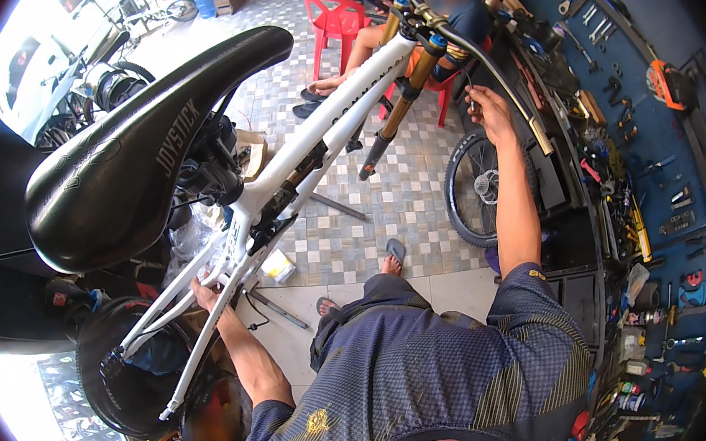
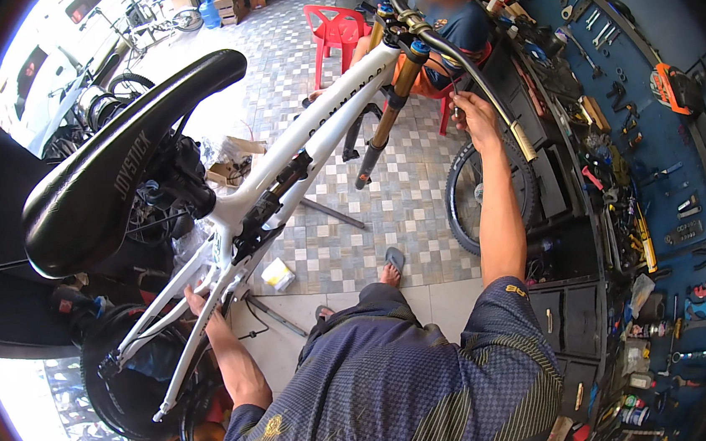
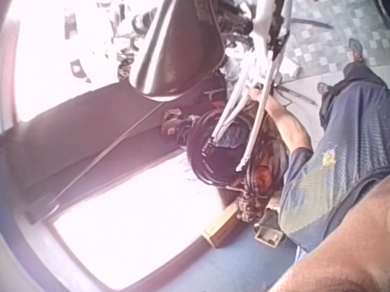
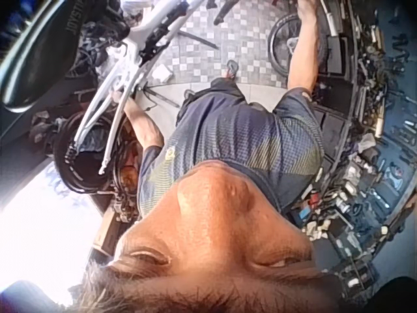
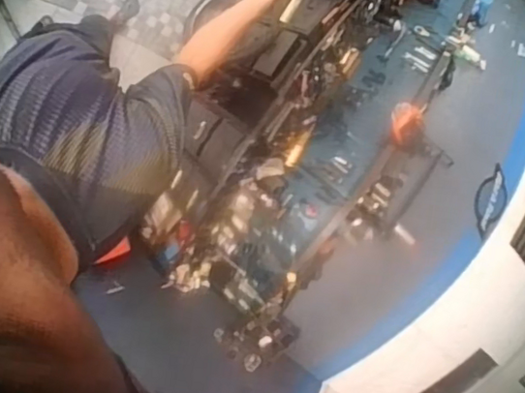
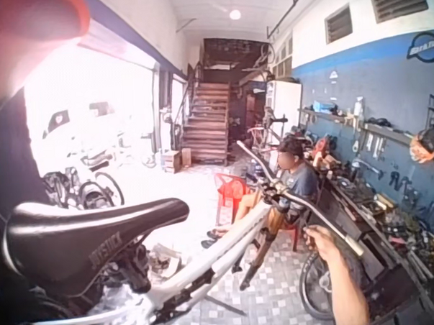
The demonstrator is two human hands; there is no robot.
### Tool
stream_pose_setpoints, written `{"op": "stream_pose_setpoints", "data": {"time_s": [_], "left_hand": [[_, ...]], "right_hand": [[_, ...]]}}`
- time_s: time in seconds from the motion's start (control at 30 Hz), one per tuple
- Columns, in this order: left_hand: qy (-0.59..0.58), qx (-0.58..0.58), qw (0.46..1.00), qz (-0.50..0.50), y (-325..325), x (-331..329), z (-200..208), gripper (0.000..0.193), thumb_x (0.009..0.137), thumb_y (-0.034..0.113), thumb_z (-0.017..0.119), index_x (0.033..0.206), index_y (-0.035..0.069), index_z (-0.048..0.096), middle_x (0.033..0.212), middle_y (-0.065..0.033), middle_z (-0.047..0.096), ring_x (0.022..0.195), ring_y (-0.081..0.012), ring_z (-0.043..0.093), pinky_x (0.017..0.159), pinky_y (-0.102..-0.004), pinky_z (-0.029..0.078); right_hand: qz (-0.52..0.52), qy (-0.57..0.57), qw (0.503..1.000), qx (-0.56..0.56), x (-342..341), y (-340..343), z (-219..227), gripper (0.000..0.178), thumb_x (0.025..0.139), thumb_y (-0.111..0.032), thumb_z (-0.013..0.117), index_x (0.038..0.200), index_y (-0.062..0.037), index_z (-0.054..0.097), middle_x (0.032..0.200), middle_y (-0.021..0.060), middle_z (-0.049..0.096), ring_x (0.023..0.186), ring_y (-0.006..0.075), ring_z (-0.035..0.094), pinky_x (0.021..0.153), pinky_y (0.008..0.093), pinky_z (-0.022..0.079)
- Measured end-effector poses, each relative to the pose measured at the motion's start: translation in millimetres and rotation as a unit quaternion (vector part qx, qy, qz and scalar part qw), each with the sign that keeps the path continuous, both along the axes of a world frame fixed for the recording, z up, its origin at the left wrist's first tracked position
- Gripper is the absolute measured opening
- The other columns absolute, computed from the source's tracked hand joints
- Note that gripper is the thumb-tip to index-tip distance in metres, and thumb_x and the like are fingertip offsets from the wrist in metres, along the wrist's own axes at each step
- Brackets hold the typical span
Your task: The person routes a brake cable through the frame of a white bicycle mounted on a repair stand. They use a small tool to adjust the cable end and then use pliers to cut the cable. The person then threads the cable through the rear derailleur and pulls it taut.
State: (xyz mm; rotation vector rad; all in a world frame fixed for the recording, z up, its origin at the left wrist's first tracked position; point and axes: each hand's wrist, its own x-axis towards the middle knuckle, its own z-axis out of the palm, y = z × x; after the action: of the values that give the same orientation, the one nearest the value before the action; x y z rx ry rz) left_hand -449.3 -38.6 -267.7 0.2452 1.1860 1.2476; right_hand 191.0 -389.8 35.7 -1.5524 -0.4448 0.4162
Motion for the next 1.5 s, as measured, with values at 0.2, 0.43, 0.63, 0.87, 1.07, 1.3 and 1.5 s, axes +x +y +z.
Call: {"op": "stream_pose_setpoints", "data": {"time_s": [0.2, 0.43, 0.63, 0.87, 1.07, 1.3, 1.5], "left_hand": [[0.000, 0.001, 1.000, 0.003, 7, -6, -13, 0.063, 0.093, 0.042, 0.056, 0.136, -0.002, 0.046, 0.125, -0.0213, 0.058, 0.104, -0.0364, 0.061, 0.089, -0.0486, 0.053], [0.008, -0.007, 1.000, -0.007, 3, -2, -8, 0.063, 0.093, 0.043, 0.055, 0.136, -0.003, 0.046, 0.125, -0.0208, 0.059, 0.103, -0.0369, 0.061, 0.088, -0.0488, 0.054], [0.006, 0.003, 1.000, 0.003, -4, -1, 6, 0.063, 0.093, 0.040, 0.058, 0.134, -0.007, 0.045, 0.119, -0.0201, 0.060, 0.101, -0.0342, 0.063, 0.084, -0.0464, 0.057], [-0.009, -0.002, 1.000, 0.012, -2, -3, 1, 0.061, 0.094, 0.036, 0.058, 0.133, -0.007, 0.042, 0.111, -0.0193, 0.061, 0.096, -0.0333, 0.063, 0.082, -0.0463, 0.057], [0.001, -0.004, 1.000, -0.001, -2, -6, 3, 0.057, 0.094, 0.036, 0.058, 0.129, -0.007, 0.045, 0.109, -0.0189, 0.060, 0.095, -0.0325, 0.063, 0.079, -0.0449, 0.058], [0.002, 0.019, 1.000, -0.004, -3, -4, 3, 0.054, 0.095, 0.037, 0.059, 0.130, -0.003, 0.048, 0.108, -0.0184, 0.061, 0.095, -0.0315, 0.063, 0.081, -0.0437, 0.058], [-0.042, 0.028, 0.999, -0.021, 1, -25, -16, 0.051, 0.095, 0.035, 0.060, 0.130, -0.001, 0.047, 0.114, -0.0183, 0.057, 0.102, -0.0315, 0.061, 0.089, -0.0440, 0.056]], "right_hand": [[0.013, -0.004, 1.000, 0.008, -2, 0, 0, 0.021, 0.097, -0.025, 0.065, 0.111, -0.0099, 0.067, 0.088, -0.0035, 0.067, 0.066, 0.0048, 0.060, 0.055, 0.0193, 0.045], [0.006, 0.000, 1.000, 0.005, 0, -3, -1, 0.021, 0.097, -0.025, 0.065, 0.111, -0.0099, 0.067, 0.088, -0.0033, 0.067, 0.067, 0.0046, 0.059, 0.055, 0.0191, 0.045], [0.004, -0.004, 1.000, 0.006, -1, -2, 0, 0.020, 0.097, -0.025, 0.065, 0.110, -0.0100, 0.068, 0.088, -0.0034, 0.067, 0.066, 0.0044, 0.060, 0.054, 0.0190, 0.045], [0.006, -0.004, 1.000, 0.008, -3, -1, -2, 0.019, 0.097, -0.024, 0.065, 0.110, -0.0104, 0.068, 0.088, -0.0036, 0.067, 0.066, 0.0047, 0.060, 0.055, 0.0191, 0.045], [0.009, 0.001, 1.000, 0.004, -2, -3, -7, 0.020, 0.097, -0.024, 0.064, 0.111, -0.0108, 0.068, 0.088, -0.0037, 0.067, 0.067, 0.0049, 0.060, 0.056, 0.0195, 0.045], [-0.004, 0.006, 1.000, -0.006, 4, -3, -14, 0.020, 0.097, -0.023, 0.064, 0.113, -0.0114, 0.068, 0.088, -0.0035, 0.067, 0.067, 0.0050, 0.060, 0.055, 0.0197, 0.045], [-0.023, -0.020, 0.999, -0.031, 31, -4, -25, 0.022, 0.097, -0.024, 0.063, 0.114, -0.0120, 0.067, 0.092, -0.0033, 0.067, 0.067, 0.0048, 0.059, 0.056, 0.0199, 0.044]]}}
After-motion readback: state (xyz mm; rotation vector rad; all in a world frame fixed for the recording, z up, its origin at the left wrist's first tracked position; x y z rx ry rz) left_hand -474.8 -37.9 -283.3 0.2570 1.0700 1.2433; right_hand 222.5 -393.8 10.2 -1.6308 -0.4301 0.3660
